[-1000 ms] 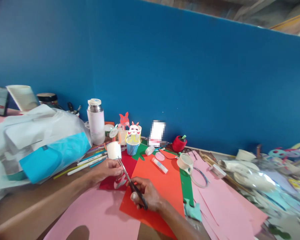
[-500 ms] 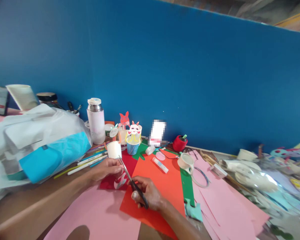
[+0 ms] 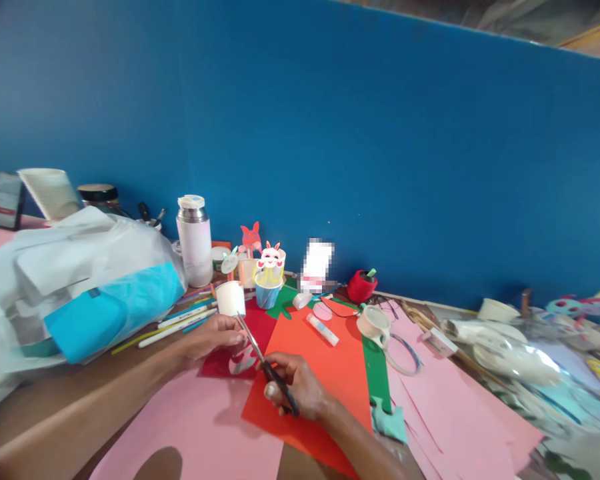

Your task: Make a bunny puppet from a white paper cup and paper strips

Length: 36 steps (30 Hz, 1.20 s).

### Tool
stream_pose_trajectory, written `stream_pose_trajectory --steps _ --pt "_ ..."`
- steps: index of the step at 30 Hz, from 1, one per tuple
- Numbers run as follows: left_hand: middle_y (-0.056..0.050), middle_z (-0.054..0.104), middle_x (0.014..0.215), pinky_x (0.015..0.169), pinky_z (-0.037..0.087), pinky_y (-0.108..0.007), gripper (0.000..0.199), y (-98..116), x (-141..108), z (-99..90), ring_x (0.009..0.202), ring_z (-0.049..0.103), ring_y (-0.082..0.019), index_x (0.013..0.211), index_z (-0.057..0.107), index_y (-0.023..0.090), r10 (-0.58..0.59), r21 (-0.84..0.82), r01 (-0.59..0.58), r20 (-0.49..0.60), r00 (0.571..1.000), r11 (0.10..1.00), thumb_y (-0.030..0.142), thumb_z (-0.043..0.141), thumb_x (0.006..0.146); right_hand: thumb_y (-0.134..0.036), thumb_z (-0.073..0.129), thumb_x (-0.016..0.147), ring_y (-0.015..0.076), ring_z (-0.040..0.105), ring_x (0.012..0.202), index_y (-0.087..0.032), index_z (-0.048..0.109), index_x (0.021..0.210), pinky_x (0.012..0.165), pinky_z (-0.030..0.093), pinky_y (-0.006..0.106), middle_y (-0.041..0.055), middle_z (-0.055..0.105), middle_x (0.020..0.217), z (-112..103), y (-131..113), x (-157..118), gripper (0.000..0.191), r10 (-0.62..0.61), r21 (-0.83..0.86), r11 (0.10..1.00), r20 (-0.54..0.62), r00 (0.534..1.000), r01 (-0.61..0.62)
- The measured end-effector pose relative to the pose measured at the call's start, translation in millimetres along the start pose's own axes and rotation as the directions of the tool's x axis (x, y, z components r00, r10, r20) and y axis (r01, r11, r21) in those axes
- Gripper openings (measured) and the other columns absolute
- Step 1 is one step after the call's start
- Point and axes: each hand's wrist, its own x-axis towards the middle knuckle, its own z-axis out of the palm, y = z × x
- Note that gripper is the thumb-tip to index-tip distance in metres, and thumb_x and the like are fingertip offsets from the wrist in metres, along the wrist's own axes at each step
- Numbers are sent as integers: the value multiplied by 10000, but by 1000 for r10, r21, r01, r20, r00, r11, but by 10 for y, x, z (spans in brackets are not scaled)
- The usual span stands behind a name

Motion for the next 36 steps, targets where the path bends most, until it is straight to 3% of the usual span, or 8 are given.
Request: stream_pose_trajectory --steps 36 --pt "-20 582 514 528 383 -259 86 63 -22 -73 482 533 -121 653 627 98 -90 -39 94 106 990 995 183 639 652 -309 604 625 37 428 368 -145 567 932 344 386 159 -57 487 544 -35 -96 -28 350 99 -58 993 -33 995 -101"
